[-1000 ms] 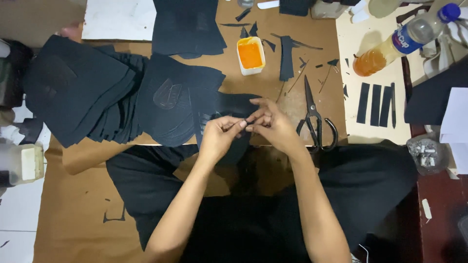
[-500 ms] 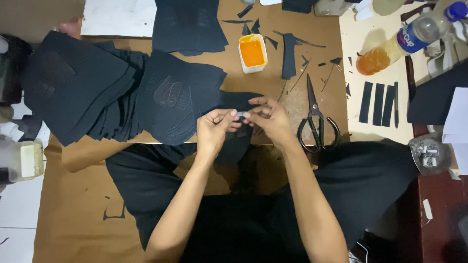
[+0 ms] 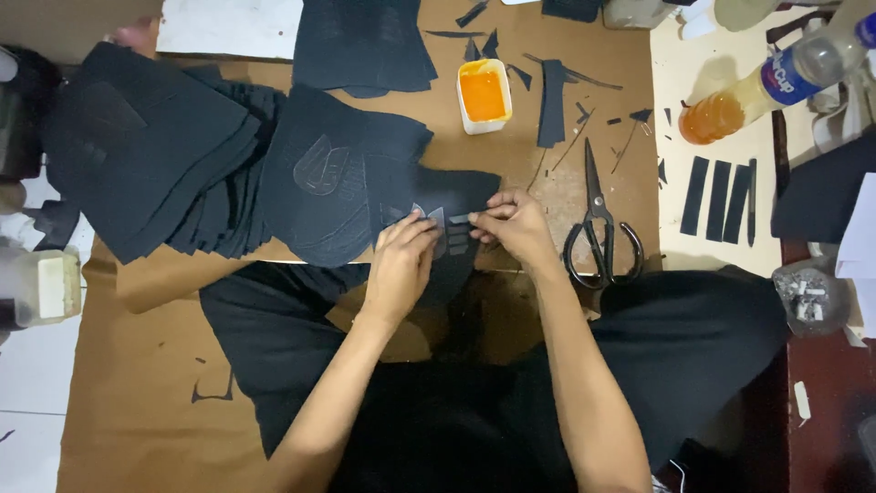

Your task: Cutting and trimming leather pieces using scissors at a workbench.

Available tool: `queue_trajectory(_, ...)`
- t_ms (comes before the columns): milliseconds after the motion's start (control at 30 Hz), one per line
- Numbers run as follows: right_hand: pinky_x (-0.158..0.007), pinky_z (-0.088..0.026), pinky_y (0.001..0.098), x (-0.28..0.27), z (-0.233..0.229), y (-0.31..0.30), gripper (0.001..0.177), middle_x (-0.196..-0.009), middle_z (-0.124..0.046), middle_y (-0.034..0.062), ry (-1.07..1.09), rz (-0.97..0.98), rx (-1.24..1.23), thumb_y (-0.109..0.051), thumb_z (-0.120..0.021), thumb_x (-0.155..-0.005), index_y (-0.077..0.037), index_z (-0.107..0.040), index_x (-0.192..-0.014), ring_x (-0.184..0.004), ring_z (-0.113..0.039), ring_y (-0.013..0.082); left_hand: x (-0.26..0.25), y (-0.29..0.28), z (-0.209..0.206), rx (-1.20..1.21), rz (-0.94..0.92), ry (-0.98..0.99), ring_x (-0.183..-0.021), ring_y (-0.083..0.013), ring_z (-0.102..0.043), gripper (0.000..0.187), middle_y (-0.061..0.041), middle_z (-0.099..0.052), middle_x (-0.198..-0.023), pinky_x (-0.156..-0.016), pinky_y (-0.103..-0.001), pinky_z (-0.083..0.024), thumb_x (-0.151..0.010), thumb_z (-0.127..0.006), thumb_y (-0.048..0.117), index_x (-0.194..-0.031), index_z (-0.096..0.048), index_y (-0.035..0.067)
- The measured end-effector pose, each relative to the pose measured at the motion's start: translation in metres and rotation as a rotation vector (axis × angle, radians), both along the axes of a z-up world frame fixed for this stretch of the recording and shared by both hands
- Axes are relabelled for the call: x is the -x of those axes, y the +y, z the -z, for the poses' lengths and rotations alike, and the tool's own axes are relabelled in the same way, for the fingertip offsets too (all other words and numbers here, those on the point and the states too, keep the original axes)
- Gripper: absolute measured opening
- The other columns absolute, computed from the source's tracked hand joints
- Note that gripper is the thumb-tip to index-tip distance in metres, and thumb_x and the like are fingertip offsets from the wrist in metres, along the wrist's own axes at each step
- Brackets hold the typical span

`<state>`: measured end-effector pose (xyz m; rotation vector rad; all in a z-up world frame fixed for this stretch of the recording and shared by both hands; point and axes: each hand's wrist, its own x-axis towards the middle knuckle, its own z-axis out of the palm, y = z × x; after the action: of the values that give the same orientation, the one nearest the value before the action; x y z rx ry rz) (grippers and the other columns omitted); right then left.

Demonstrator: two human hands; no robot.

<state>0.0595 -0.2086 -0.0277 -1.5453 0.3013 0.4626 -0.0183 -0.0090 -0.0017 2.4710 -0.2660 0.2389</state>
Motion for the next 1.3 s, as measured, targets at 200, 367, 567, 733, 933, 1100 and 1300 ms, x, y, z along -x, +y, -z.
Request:
queue_trajectory(200, -0.056, -0.065, 0.0255, -0.003, 0.019, -0.001, 0.041, -0.091, -0.073, 0.0229, -0.012, 0.009, 0.011, 0.0, -0.082, -0.08, 0.005, -0.052, -0.108, -0.064, -0.075, 0.0248, 0.004, 0.0, 0.033, 0.022, -0.017, -0.09, -0.128, -0.03, -0.062, 0.017, -0.009, -0.075, -0.119, -0.11, -0.042, -0.044, -0.092, -0.069, 0.003, -0.106, -0.078, 0.007)
queue_trajectory(367, -0.055, -0.066, 0.027, -0.002, 0.016, 0.0, 0.04, -0.09, -0.073, 0.0233, -0.012, 0.01, 0.017, -0.002, -0.083, -0.08, 0.005, -0.053, -0.106, -0.063, -0.074, 0.0251, 0.005, 0.0, 0.037, 0.041, -0.023, -0.103, -0.129, -0.03, -0.061, 0.019, -0.008, -0.074, -0.121, -0.111, -0.043, -0.043, -0.091, -0.069, 0.003, -0.108, -0.077, 0.008)
queue_trajectory(567, -0.054, -0.065, 0.0244, -0.002, 0.002, 0.002, 0.045, -0.089, -0.072, 0.018, 0.023, 0.041, -0.047, -0.006, -0.086, -0.078, 0.003, -0.053, -0.108, -0.06, -0.074, 0.0225, 0.007, -0.002, 0.036, 0.045, -0.037, -0.119, -0.13, -0.0295, -0.061, 0.019, -0.008, -0.073, -0.122, -0.113, -0.043, -0.043, -0.092, -0.069, 0.003, -0.109, -0.076, 0.008)
queue_trajectory(733, -0.05, -0.064, 0.0242, 0.001, 0.014, 0.006, 0.04, -0.088, -0.071, 0.0192, 0.032, 0.024, 0.029, -0.003, -0.083, -0.079, 0.004, -0.054, -0.105, -0.057, -0.073, 0.0216, 0.007, -0.002, 0.044, 0.063, -0.036, -0.128, -0.13, -0.0309, -0.06, 0.018, -0.008, -0.073, -0.123, -0.112, -0.045, -0.043, -0.092, -0.068, 0.003, -0.107, -0.075, 0.008)
queue_trajectory(933, -0.05, -0.064, 0.0247, -0.001, 0.007, 0.006, 0.034, -0.088, -0.069, 0.0204, -0.012, 0.035, 0.069, -0.001, -0.079, -0.08, 0.004, -0.054, -0.102, -0.057, -0.073, 0.0231, 0.007, -0.003, 0.042, 0.077, -0.045, -0.133, -0.13, -0.0305, -0.061, 0.019, -0.008, -0.073, -0.122, -0.112, -0.045, -0.043, -0.091, -0.068, 0.002, -0.108, -0.076, 0.008)
queue_trajectory(1100, -0.052, -0.065, 0.0256, -0.001, 0.008, 0.008, 0.033, -0.086, -0.069, 0.0218, -0.008, 0.043, 0.102, -0.001, -0.08, -0.077, 0.006, -0.057, -0.099, -0.059, -0.074, 0.0246, 0.007, -0.003, 0.045, 0.088, -0.039, -0.122, -0.131, -0.0309, -0.06, 0.019, -0.008, -0.073, -0.124, -0.113, -0.045, -0.043, -0.092, -0.066, 0.002, -0.108, -0.075, 0.008)
queue_trajectory(1300, -0.051, -0.066, 0.0261, 0.001, 0.002, 0.011, 0.029, -0.084, -0.069, 0.0211, -0.017, 0.055, 0.128, -0.001, -0.08, -0.076, 0.004, -0.059, -0.096, -0.058, -0.074, 0.0243, 0.008, -0.003, 0.038, 0.068, -0.039, -0.092, -0.13, -0.0306, -0.06, 0.019, -0.01, -0.073, -0.124, -0.115, -0.045, -0.041, -0.093, -0.067, 0.003, -0.11, -0.075, 0.008)
